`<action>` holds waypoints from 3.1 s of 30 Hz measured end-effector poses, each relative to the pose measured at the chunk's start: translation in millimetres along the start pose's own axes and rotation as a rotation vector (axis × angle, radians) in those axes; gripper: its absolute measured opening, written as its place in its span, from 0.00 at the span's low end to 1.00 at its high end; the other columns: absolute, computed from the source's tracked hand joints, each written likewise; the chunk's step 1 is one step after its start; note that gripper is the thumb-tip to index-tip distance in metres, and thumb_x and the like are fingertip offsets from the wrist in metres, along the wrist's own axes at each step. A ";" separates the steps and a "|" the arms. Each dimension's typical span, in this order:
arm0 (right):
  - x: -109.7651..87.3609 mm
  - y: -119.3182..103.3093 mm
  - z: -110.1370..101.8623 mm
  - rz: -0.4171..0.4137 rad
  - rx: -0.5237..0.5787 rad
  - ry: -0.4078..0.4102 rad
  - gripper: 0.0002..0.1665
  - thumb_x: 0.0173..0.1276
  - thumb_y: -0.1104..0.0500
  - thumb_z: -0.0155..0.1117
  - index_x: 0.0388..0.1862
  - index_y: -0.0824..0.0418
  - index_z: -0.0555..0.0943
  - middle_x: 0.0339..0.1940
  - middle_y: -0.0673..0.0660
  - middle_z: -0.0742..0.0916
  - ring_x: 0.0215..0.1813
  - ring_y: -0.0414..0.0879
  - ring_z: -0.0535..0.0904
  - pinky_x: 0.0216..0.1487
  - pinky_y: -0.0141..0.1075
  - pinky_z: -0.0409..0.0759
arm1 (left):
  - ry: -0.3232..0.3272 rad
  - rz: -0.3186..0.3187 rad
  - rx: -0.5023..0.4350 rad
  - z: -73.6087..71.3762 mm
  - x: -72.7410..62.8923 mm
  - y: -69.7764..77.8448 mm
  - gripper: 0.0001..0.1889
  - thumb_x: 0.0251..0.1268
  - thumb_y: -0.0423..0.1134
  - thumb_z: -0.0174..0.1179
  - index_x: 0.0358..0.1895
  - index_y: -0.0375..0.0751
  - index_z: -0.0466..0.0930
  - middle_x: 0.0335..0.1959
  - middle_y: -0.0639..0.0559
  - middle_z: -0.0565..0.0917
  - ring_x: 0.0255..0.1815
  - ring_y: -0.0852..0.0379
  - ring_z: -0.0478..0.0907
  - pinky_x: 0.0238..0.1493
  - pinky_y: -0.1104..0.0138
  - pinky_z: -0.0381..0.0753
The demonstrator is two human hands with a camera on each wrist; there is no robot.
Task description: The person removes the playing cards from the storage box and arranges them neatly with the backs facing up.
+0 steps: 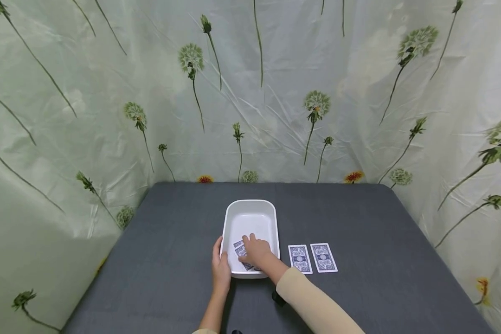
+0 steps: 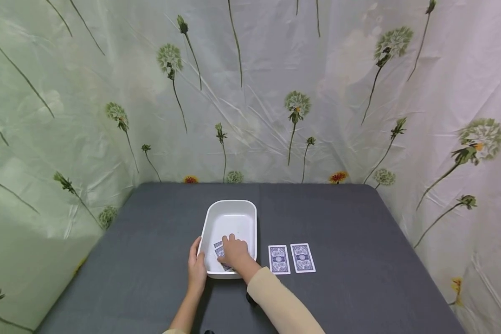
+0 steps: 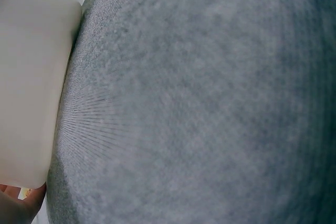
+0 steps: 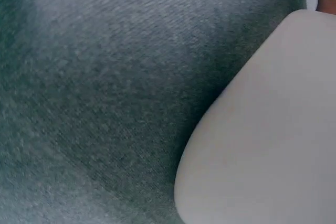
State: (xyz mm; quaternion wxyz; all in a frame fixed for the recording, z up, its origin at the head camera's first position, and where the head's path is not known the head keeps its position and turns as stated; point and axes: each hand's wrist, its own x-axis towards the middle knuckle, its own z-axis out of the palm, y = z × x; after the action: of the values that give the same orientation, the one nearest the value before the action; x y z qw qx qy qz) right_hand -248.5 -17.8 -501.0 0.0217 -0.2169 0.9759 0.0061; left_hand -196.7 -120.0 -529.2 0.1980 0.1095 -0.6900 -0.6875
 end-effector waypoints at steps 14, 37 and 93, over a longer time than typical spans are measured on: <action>-1.1 15.2 -16.6 -0.287 -0.041 -0.308 0.47 0.48 0.46 0.71 0.67 0.46 0.61 0.67 0.44 0.67 0.67 0.40 0.63 0.61 0.38 0.68 | 0.005 0.004 -0.011 0.0 0.8 -0.6 0.24 0.62 0.24 0.37 0.63 0.34 0.62 0.64 0.37 0.66 0.63 0.43 0.64 0.50 0.82 0.63; 8.9 13.6 -12.5 -0.258 -0.094 -0.270 0.46 0.42 0.42 0.73 0.60 0.46 0.63 0.53 0.49 0.71 0.52 0.41 0.66 0.57 0.36 0.70 | 0.010 -0.016 0.015 -0.1 1.5 -1.6 0.24 0.63 0.25 0.38 0.64 0.35 0.61 0.64 0.38 0.66 0.62 0.44 0.65 0.49 0.79 0.65; -40.3 80.5 -64.1 -0.314 0.205 0.055 0.55 0.44 0.46 0.73 0.68 0.62 0.58 0.67 0.58 0.67 0.67 0.53 0.63 0.62 0.46 0.67 | 0.022 0.002 -0.015 0.9 3.7 -6.3 0.24 0.63 0.24 0.36 0.63 0.33 0.62 0.64 0.36 0.67 0.63 0.43 0.64 0.50 0.84 0.62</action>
State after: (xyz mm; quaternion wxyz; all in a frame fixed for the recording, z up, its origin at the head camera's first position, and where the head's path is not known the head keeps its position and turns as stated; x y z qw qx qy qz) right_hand -248.7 70.8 -434.9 0.0176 -0.3632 0.9259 -0.1026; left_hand -201.2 -120.9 -534.9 0.2070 0.1151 -0.6827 -0.6913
